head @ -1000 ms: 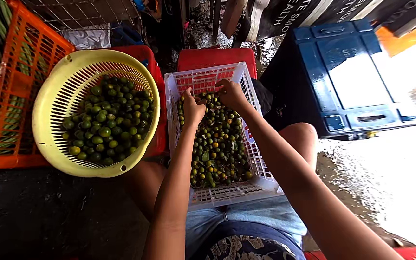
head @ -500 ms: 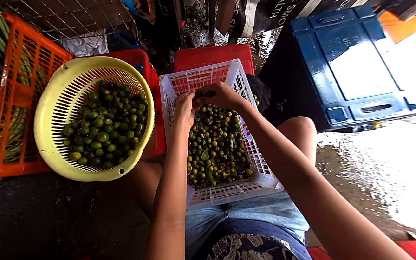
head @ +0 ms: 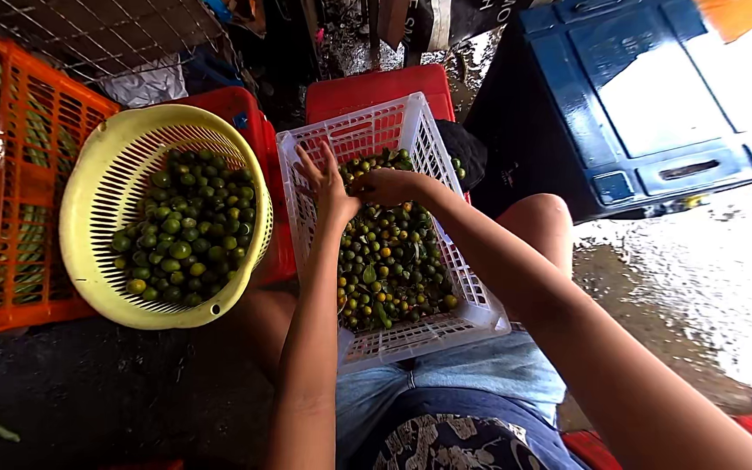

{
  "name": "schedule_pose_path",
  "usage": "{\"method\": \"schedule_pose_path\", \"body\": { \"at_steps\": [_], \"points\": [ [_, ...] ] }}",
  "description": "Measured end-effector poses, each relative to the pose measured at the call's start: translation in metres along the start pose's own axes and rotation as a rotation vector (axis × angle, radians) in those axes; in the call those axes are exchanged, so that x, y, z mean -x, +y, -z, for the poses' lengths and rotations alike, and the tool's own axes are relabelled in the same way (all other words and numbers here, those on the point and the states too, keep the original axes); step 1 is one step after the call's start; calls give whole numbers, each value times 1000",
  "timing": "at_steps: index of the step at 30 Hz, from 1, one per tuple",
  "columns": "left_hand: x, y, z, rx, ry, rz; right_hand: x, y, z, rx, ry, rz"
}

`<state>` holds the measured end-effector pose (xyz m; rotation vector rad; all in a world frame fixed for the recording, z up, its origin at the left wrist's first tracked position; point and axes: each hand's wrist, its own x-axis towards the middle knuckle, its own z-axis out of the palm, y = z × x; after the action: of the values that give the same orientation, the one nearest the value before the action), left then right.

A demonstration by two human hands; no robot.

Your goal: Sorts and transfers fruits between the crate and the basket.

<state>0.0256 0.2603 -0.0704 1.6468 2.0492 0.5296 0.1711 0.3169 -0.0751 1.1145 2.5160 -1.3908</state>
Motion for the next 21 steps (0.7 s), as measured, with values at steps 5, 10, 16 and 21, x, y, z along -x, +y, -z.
{"method": "schedule_pose_path", "body": {
  "at_steps": [5, 10, 16, 21],
  "points": [
    [-6, 0, 0, 289, -65, 5, -14, 21, -20, 235, -64, 20],
    [-4, 4, 20, 1438, -83, 340, -6, -7, -42, 439, -265, -67],
    [-2, 4, 28, 1478, -275, 249, -10, -12, -46, 444, -265, -53],
    [-7, 1, 18, 1390, -30, 91, 4, -3, 11, -121, 156, 22]
  ]
}}
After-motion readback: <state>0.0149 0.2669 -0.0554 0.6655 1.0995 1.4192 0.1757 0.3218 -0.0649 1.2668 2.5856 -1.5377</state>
